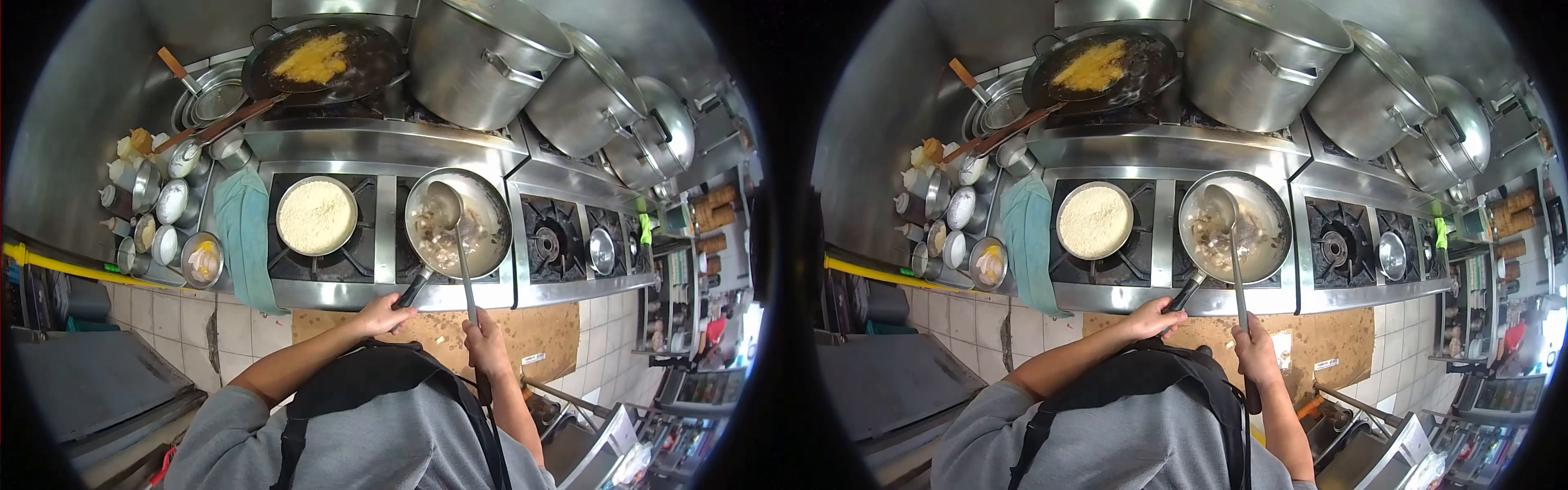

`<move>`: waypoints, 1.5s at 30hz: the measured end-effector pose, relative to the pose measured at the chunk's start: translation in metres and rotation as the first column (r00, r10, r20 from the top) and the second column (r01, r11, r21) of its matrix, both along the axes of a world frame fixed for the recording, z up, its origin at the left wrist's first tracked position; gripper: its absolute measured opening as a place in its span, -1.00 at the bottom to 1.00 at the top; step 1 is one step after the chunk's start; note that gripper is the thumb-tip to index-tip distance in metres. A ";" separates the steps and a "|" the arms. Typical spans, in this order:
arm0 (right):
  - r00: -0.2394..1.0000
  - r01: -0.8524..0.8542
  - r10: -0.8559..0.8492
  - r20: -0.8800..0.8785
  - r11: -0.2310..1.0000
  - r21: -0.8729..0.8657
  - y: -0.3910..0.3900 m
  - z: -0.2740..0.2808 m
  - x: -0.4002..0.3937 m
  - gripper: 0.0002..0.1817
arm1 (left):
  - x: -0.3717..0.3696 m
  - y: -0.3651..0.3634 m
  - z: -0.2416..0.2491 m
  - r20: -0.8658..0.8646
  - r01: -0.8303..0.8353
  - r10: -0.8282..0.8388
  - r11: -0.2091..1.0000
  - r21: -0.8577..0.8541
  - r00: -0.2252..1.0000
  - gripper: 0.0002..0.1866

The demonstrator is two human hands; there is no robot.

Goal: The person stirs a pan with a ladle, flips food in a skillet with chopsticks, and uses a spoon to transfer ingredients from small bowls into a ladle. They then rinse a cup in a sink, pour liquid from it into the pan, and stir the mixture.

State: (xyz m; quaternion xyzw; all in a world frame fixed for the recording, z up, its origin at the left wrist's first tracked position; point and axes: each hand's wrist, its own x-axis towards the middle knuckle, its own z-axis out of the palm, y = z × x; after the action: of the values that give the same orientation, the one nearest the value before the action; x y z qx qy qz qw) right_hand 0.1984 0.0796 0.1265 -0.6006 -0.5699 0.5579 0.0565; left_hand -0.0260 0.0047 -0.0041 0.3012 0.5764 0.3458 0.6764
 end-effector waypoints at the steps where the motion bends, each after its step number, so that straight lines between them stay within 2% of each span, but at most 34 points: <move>1: 1.000 0.008 -0.008 0.001 1.000 0.006 0.001 -0.001 -0.002 -0.50 | 0.000 0.001 0.003 -0.007 -0.001 0.001 1.000 0.029 1.000 -0.65; 4: 0.998 0.024 -0.024 0.061 1.000 0.007 0.003 -0.009 0.007 -0.47 | -0.004 0.001 0.003 -0.040 0.042 -0.038 0.994 0.106 0.998 -0.61; 5: 0.992 -0.028 0.018 0.127 0.997 0.074 0.006 -0.012 0.009 -0.45 | -0.005 0.000 -0.002 -0.087 0.053 -0.039 0.985 0.162 0.995 -0.55; 6: 0.979 -0.078 0.051 0.197 0.988 0.134 0.007 -0.018 0.014 -0.43 | -0.004 -0.001 -0.011 -0.049 -0.008 0.019 0.976 0.218 0.999 -0.49; 7: 0.980 -0.099 0.051 0.191 0.963 0.252 0.006 -0.032 0.023 -0.40 | -0.006 -0.001 -0.004 -0.093 0.017 0.005 0.972 0.234 0.996 -0.47; 8: 0.980 -0.068 0.016 0.197 0.963 0.261 0.004 -0.030 0.027 -0.40 | -0.009 -0.001 0.002 -0.137 0.034 0.001 0.967 0.251 0.991 -0.44; 11: 0.949 -0.139 0.004 0.316 0.904 0.405 -0.002 -0.028 0.030 -0.42 | -0.015 0.004 -0.001 -0.144 0.101 -0.072 0.973 0.207 0.987 -0.44; 14: 0.963 -0.143 0.051 0.264 0.929 0.342 -0.002 -0.027 0.042 -0.46 | -0.019 0.007 0.005 -0.129 0.169 -0.152 0.977 0.130 0.980 -0.54; 18: 0.975 -0.144 0.071 0.208 0.921 0.362 -0.010 -0.030 0.058 -0.49 | -0.022 0.002 0.000 -0.144 0.153 -0.133 0.979 0.133 0.981 -0.56; 20: 0.953 -0.187 0.087 0.289 0.923 0.338 -0.011 -0.021 0.066 -0.50 | -0.022 0.000 0.004 -0.161 0.148 -0.128 0.982 0.116 0.979 -0.56; 22: 0.961 -0.193 0.123 0.247 0.941 0.279 -0.007 -0.015 0.074 -0.49 | -0.019 -0.004 0.011 -0.144 0.123 -0.105 0.985 0.119 0.984 -0.55; 24: 0.974 -0.131 0.081 0.210 0.963 0.236 -0.007 -0.016 0.084 -0.48 | -0.012 -0.007 0.015 -0.178 0.099 -0.080 0.990 0.099 0.981 -0.52; 26: 0.966 -0.159 0.091 0.243 0.948 0.275 0.001 -0.011 0.082 -0.47 | -0.001 -0.012 0.012 -0.155 -0.075 0.092 0.990 0.116 0.984 -0.47; 27: 0.976 -0.098 0.058 0.211 0.978 0.182 0.007 0.002 0.074 -0.47 | 0.009 -0.014 0.010 -0.291 -0.207 0.272 0.949 0.236 0.917 -0.49; 28: 0.982 -0.037 0.021 0.188 0.996 0.083 0.011 0.010 0.072 -0.46 | 0.011 -0.017 -0.001 -0.295 -0.221 0.287 0.946 0.238 0.912 -0.49; 29: 0.983 -0.070 0.041 0.181 0.985 0.157 0.017 -0.014 0.080 -0.46 | 0.011 -0.019 -0.014 -0.188 -0.486 0.557 0.813 0.320 0.809 -0.55; 30: 0.982 -0.084 0.055 0.181 0.984 0.156 0.024 -0.038 0.091 -0.46 | 0.010 -0.027 -0.027 -0.063 -0.707 0.773 0.606 0.365 0.631 -0.60; 31: 0.973 -0.184 0.120 0.196 0.918 0.352 0.031 -0.060 0.100 -0.46 | 0.007 -0.041 -0.031 -0.065 -0.729 0.793 0.586 0.354 0.606 -0.67; 32: 0.960 -0.270 0.177 0.219 0.801 0.534 0.036 -0.063 0.102 -0.46 | 0.004 -0.052 -0.030 -0.065 -0.748 0.810 0.566 0.346 0.583 -0.73; 34: 0.955 -0.275 0.161 0.248 0.789 0.549 0.034 -0.051 0.110 -0.46 | 0.014 -0.071 -0.035 -0.066 -0.726 0.794 0.583 0.364 0.605 -0.76; 36: 0.953 -0.271 0.136 0.271 0.783 0.559 0.025 -0.038 0.121 -0.46 | 0.025 -0.085 -0.059 -0.289 -0.632 0.662 0.748 0.202 0.692 -0.79; 38: 1.000 0.014 -0.005 -0.019 0.877 0.480 0.009 -0.042 0.145 -0.47 | 0.032 -0.087 -0.127 -0.242 -0.640 0.671 0.742 0.202 0.701 -0.72; 39: 0.996 0.077 -0.043 -0.084 0.889 0.451 -0.001 -0.050 0.161 -0.48 | 0.037 -0.084 -0.148 -0.396 -0.532 0.574 0.817 0.221 0.717 -0.67; 40: 0.970 0.205 -0.122 -0.212 0.880 0.429 -0.012 -0.056 0.170 -0.56 | 0.046 -0.083 -0.160 -0.539 -0.418 0.466 0.882 0.219 0.701 -0.61; 41: 0.936 0.289 -0.199 -0.290 0.905 0.312 -0.020 -0.064 0.184 -0.65 | 0.054 -0.075 -0.155 -0.604 -0.363 0.392 0.915 0.176 0.694 -0.40; 42: 0.892 0.360 -0.279 -0.357 0.914 0.185 -0.027 -0.075 0.199 -0.73 | 0.060 -0.064 -0.150 -0.602 -0.372 0.394 0.913 0.168 0.695 -0.40; 43: 0.898 0.395 -0.320 -0.302 0.889 0.232 -0.037 -0.085 0.216 -0.88 | 0.064 -0.055 -0.152 -0.638 -0.312 0.265 0.949 0.039 0.723 -0.28; 44: 0.899 0.423 -0.358 -0.252 0.860 0.285 -0.044 -0.088 0.224 -0.91 | 0.066 -0.049 -0.164 -0.655 -0.253 0.136 0.964 -0.087 0.743 -0.16; 45: 0.872 0.468 -0.410 -0.268 0.858 0.210 -0.054 -0.088 0.235 -0.84 | 0.072 -0.042 -0.176 -0.654 -0.261 0.144 0.962 -0.085 0.743 -0.16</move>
State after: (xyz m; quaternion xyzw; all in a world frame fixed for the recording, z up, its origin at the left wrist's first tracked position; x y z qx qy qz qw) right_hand 0.4335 0.0259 0.0389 -0.6382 -0.4776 0.5092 0.3246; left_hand 0.0459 -0.0370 -0.1800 0.2773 0.8294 0.2428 0.4199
